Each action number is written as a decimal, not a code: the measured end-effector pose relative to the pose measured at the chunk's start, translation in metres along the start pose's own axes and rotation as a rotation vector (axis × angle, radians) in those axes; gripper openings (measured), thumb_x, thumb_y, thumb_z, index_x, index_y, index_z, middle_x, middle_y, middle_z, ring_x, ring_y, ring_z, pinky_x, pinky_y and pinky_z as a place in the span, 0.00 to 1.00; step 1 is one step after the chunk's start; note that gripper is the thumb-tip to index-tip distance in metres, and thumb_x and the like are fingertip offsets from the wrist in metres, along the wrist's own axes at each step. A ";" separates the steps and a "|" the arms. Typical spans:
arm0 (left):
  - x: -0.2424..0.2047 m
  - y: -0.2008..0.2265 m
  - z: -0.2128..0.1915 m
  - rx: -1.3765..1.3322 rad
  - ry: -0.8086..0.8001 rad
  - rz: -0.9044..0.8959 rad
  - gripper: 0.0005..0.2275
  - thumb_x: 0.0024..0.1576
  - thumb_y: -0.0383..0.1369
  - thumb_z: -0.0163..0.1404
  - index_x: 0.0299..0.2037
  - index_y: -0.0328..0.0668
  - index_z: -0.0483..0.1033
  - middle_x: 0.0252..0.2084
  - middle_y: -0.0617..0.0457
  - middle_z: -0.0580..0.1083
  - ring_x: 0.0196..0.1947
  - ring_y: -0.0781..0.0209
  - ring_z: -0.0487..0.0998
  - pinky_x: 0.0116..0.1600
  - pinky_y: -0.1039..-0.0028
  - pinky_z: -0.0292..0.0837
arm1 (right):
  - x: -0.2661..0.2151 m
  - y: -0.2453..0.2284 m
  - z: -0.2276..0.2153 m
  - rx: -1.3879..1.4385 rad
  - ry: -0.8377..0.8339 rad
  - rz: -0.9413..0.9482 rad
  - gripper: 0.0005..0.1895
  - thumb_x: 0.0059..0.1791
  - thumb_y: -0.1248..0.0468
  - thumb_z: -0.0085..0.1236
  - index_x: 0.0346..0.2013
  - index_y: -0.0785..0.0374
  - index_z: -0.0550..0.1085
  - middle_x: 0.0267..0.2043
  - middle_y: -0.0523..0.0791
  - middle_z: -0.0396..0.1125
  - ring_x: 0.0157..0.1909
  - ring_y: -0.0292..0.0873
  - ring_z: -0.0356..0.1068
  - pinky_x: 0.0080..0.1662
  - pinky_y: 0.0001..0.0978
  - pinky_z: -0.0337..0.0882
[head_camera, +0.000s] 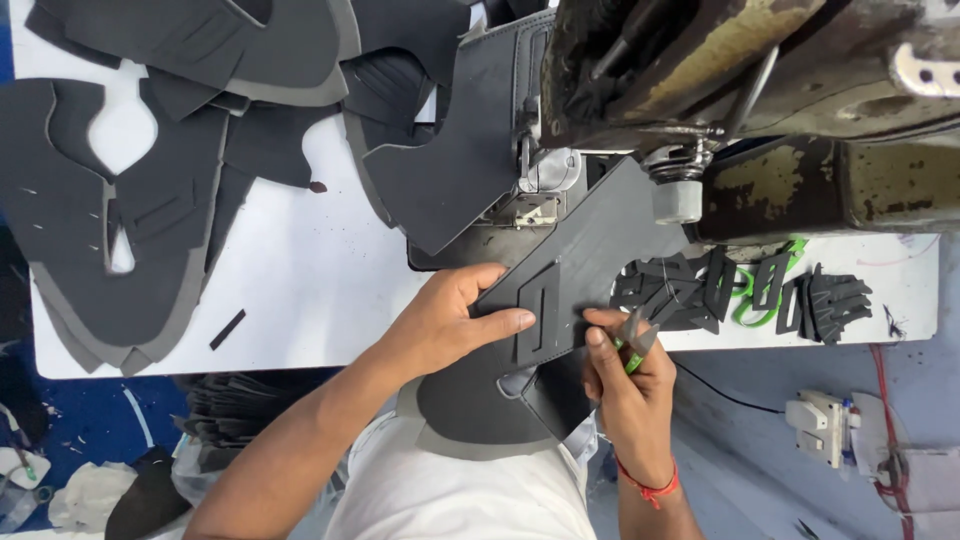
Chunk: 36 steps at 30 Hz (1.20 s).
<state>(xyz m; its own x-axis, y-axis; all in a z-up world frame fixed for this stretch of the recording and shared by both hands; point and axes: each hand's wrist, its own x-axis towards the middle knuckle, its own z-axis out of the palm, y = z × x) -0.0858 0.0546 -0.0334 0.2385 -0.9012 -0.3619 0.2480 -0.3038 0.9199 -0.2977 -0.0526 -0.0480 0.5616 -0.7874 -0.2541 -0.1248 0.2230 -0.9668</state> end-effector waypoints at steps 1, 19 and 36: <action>0.000 0.000 0.001 -0.003 -0.004 0.000 0.12 0.56 0.35 0.58 0.45 0.33 0.79 0.38 0.57 0.82 0.37 0.76 0.77 0.44 0.79 0.75 | 0.000 0.000 0.000 0.021 -0.001 0.002 0.08 0.56 0.70 0.53 0.49 0.68 0.74 0.28 0.40 0.64 0.22 0.30 0.57 0.24 0.23 0.56; -0.009 -0.001 0.004 0.303 0.173 0.035 0.15 0.56 0.37 0.61 0.41 0.31 0.75 0.28 0.49 0.75 0.29 0.67 0.69 0.36 0.73 0.71 | 0.002 -0.009 0.008 -0.228 -0.123 -0.006 0.11 0.48 0.73 0.62 0.45 0.69 0.80 0.34 0.40 0.73 0.24 0.28 0.62 0.25 0.21 0.62; 0.002 0.024 -0.007 0.359 0.236 0.185 0.16 0.58 0.41 0.56 0.44 0.33 0.76 0.26 0.47 0.73 0.22 0.64 0.70 0.31 0.70 0.67 | 0.009 -0.017 0.024 -0.247 -0.155 -0.001 0.18 0.47 0.76 0.62 0.52 0.69 0.79 0.35 0.41 0.74 0.24 0.28 0.65 0.26 0.19 0.64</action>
<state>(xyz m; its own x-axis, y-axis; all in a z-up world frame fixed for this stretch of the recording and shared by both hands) -0.0732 0.0475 -0.0134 0.4651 -0.8682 -0.1727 -0.1495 -0.2693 0.9514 -0.2716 -0.0496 -0.0333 0.6778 -0.6862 -0.2639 -0.3085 0.0604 -0.9493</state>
